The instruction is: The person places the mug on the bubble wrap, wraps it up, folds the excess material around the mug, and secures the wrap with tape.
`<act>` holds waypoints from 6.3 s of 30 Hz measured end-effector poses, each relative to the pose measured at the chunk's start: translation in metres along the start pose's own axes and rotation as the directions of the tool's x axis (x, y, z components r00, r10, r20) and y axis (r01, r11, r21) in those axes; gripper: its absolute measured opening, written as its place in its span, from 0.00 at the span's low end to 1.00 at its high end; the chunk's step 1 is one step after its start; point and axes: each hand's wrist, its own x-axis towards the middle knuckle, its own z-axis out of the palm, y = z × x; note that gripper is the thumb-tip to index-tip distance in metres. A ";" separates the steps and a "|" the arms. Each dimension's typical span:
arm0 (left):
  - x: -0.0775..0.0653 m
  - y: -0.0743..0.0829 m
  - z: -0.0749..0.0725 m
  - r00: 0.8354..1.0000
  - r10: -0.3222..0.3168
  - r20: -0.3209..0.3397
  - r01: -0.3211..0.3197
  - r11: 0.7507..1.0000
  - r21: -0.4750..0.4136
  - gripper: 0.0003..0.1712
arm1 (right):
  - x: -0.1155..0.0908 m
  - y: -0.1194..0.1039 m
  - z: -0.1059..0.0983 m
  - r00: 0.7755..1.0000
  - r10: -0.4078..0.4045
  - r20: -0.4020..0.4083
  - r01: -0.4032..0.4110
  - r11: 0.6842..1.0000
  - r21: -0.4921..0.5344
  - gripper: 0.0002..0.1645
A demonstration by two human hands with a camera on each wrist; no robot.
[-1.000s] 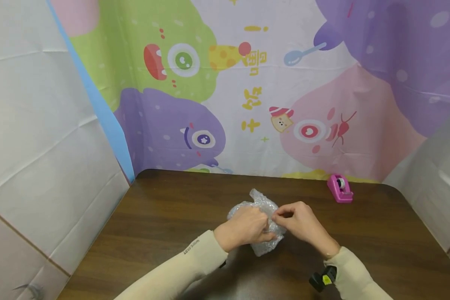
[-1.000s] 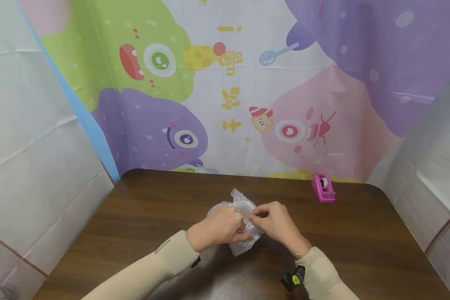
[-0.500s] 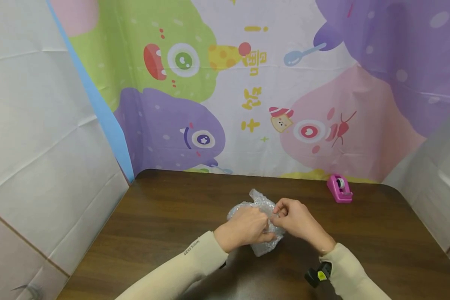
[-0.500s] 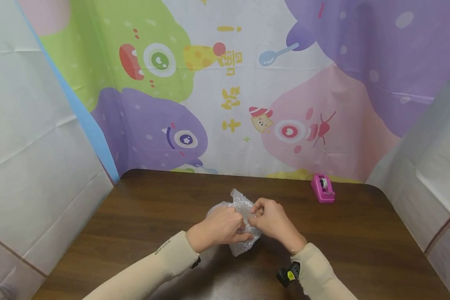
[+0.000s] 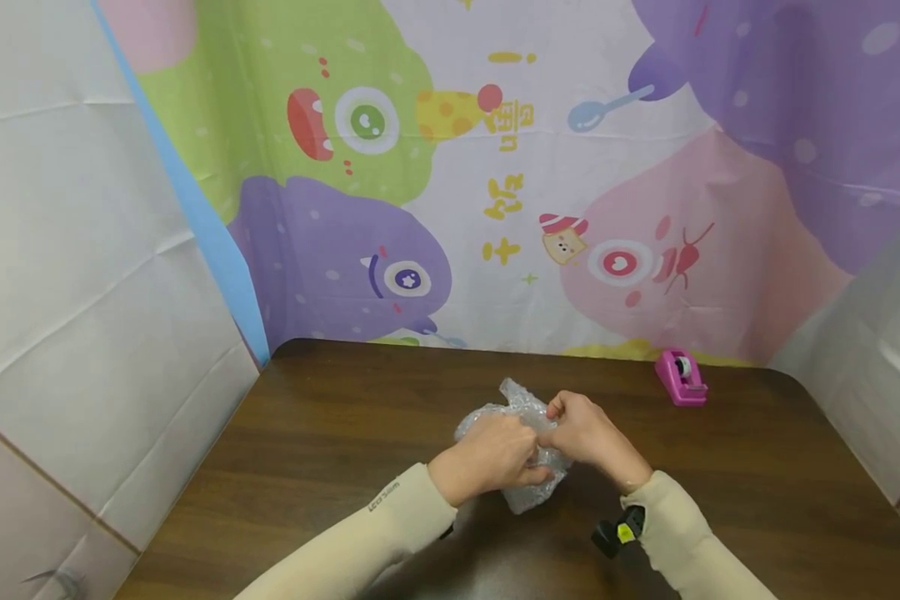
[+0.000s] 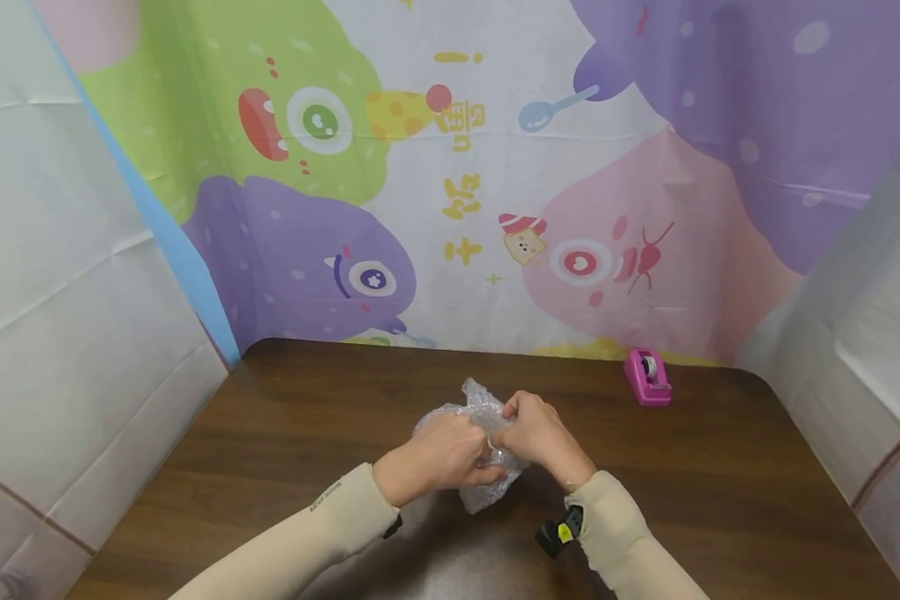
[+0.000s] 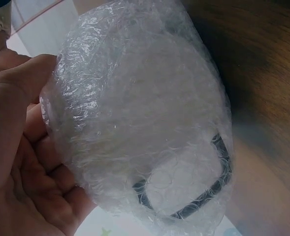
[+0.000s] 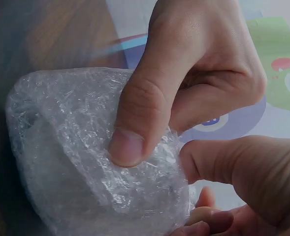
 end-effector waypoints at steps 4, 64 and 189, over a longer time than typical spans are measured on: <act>0.000 0.001 0.000 1.000 -0.004 -0.005 0.004 1.000 0.011 0.26 | 0.001 -0.001 -0.001 1.000 0.008 0.008 -0.008 1.000 0.003 0.19; -0.023 0.022 0.012 0.905 -0.082 -0.418 0.147 0.981 0.124 0.23 | 0.025 0.002 -0.029 0.883 -0.467 0.054 0.467 0.857 -0.220 0.08; -0.009 0.045 0.003 0.961 0.003 -0.277 -0.036 0.993 -0.113 0.04 | 0.054 -0.039 -0.034 0.811 -0.364 0.458 0.536 0.776 -0.332 0.06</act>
